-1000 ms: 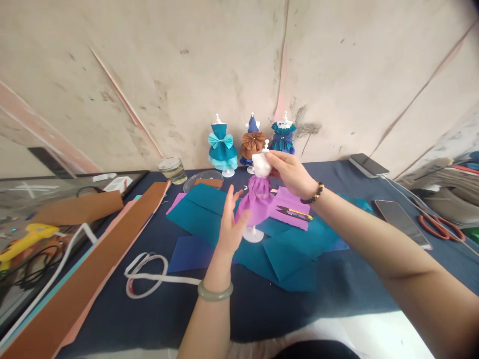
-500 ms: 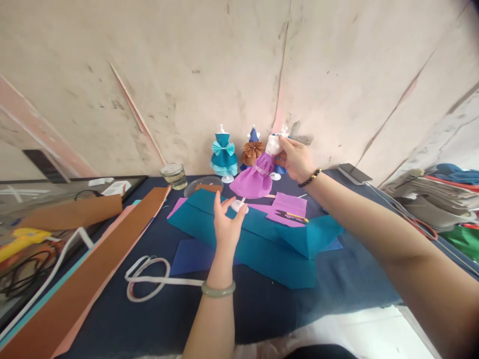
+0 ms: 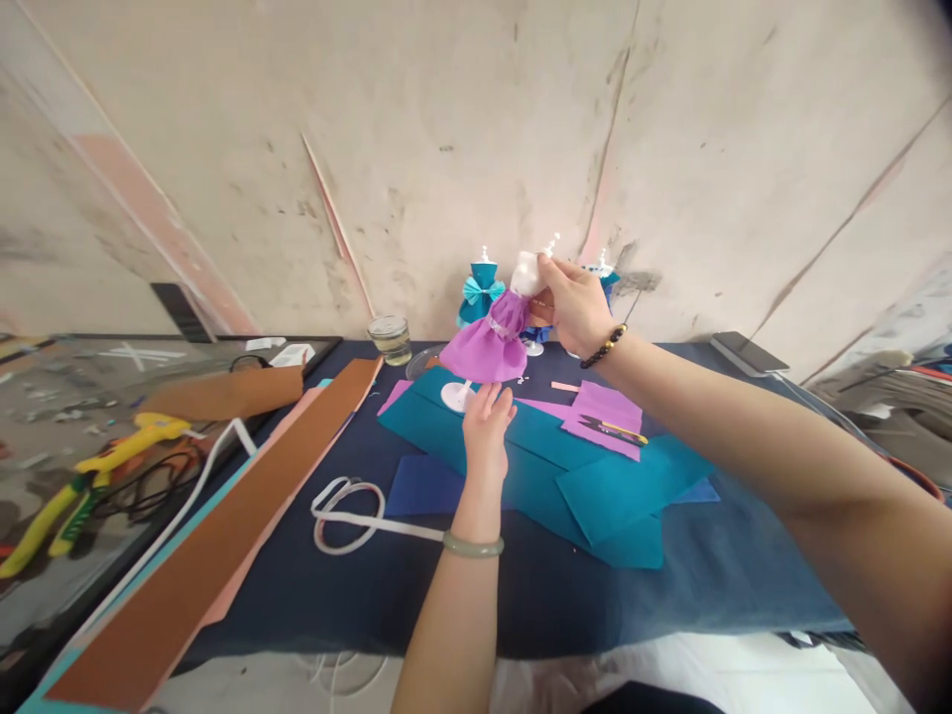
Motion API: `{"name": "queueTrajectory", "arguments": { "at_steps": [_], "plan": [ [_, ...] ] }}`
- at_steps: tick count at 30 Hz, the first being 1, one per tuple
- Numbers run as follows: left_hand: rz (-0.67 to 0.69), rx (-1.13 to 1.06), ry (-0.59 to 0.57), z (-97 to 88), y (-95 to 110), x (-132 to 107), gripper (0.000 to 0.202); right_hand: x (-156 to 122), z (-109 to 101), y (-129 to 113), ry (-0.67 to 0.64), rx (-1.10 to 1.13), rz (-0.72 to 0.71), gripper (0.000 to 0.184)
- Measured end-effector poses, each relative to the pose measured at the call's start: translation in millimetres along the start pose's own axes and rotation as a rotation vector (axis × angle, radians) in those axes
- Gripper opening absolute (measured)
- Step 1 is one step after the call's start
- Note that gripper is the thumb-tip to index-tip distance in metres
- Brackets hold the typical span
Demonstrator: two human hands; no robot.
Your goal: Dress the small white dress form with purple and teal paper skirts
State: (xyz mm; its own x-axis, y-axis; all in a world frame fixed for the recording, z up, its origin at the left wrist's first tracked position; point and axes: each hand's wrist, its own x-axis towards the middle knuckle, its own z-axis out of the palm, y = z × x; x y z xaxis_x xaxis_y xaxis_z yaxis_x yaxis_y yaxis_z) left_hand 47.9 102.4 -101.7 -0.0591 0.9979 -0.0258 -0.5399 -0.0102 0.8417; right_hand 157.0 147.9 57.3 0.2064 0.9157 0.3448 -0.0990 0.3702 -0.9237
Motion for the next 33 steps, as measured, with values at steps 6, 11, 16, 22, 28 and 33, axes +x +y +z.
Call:
{"name": "queueTrajectory", "arguments": {
  "at_steps": [6, 11, 16, 22, 28, 33],
  "plan": [
    [-0.036, -0.096, -0.018, -2.7, 3, 3, 0.04, -8, 7, 8, 0.002, 0.047, 0.077, 0.026],
    [-0.012, -0.065, -0.049, 3.8, 3, -5, 0.038, 7, -7, 6, 0.06, 0.001, 0.017, 0.035],
    [0.009, -0.005, -0.081, 10.7, 5, -15, 0.037, 14, -23, -1, 0.096, -0.027, 0.003, 0.034],
    [-0.037, 0.019, -0.151, 10.4, 9, -17, 0.04, 5, -29, -7, 0.036, -0.044, -0.021, 0.031],
    [-0.046, 0.023, -0.202, 9.1, 12, -16, 0.04, 3, -33, -9, 0.048, -0.052, -0.014, 0.03],
    [-0.068, 0.092, -0.246, 9.4, 11, -19, 0.039, 7, -44, -13, 0.099, -0.065, 0.005, 0.025]
  ]
}}
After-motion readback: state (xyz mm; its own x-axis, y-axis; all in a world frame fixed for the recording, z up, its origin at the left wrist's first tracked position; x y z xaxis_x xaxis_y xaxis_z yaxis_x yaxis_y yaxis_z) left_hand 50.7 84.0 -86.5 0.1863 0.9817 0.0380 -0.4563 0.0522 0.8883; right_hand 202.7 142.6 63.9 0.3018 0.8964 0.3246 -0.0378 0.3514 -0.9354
